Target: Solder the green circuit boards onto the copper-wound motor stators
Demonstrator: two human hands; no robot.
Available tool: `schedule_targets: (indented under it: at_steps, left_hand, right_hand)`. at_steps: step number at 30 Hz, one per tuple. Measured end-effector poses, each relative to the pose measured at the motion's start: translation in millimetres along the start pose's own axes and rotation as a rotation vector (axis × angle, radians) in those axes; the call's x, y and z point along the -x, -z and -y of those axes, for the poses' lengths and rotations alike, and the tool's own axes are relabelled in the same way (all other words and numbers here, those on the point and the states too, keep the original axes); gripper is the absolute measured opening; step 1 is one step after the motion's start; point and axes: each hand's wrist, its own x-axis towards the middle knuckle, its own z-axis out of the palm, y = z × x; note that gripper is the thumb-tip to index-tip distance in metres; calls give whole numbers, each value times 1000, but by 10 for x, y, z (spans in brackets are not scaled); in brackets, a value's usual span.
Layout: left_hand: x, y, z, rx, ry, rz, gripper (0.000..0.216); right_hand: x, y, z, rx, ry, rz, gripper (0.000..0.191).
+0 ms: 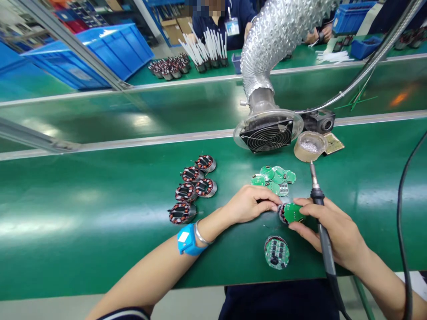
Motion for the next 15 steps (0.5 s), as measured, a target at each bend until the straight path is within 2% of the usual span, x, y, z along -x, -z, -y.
schedule_targets:
  at_steps: [6, 12, 15]
  left_hand:
    - [-18, -17, -61, 222, -11, 85, 13]
    - [19, -81, -122, 418, 248, 35, 24]
    - [22, -99, -148, 497, 308, 41, 27]
  right_hand:
    - [-60, 4, -34, -45, 38, 76, 32]
    - [-124, 61, -49, -72, 67, 189, 29]
    - [-127, 35, -49, -47, 81, 187, 28]
